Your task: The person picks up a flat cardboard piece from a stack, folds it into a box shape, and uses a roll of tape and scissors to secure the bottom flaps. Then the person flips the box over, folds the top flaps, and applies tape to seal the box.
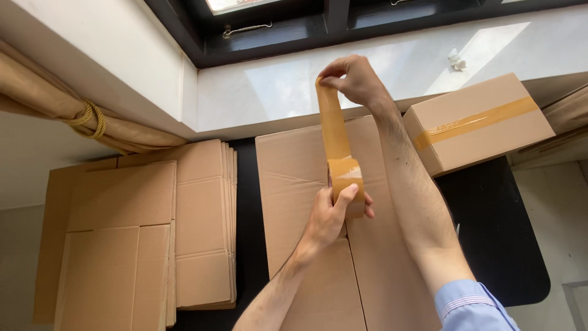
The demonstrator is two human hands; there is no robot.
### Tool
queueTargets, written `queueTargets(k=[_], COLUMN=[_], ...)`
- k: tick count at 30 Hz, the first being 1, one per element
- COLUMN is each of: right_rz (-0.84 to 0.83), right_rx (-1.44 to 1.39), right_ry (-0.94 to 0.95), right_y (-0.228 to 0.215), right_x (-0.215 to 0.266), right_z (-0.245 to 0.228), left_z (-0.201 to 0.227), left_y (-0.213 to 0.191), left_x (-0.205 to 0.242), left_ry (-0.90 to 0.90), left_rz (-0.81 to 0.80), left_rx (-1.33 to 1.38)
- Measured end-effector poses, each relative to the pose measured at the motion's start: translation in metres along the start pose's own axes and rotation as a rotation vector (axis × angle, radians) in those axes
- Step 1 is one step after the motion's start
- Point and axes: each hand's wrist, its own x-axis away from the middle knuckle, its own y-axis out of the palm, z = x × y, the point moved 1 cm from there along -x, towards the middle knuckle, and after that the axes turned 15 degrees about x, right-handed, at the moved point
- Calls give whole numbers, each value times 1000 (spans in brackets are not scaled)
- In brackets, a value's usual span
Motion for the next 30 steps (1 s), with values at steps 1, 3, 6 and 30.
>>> queueTargets(k=[1, 3, 6, 30], right_rz=[-86, -181, -257, 43], right_rx=[-9, -18, 23, -30], right_ry=[26, 54, 32, -62], right_y=[0, -2, 4, -11], right_x=[2, 2, 1, 2], right_z=[-2, -3, 2, -20], left_z=[2, 5, 8, 8], left_y=[-2, 0, 1, 6], left_x=[2, 5, 9, 13], left_ry=[-71, -144, -220, -279], left_rz=[22, 49, 62, 48], left_rx=[-4, -1, 32, 116])
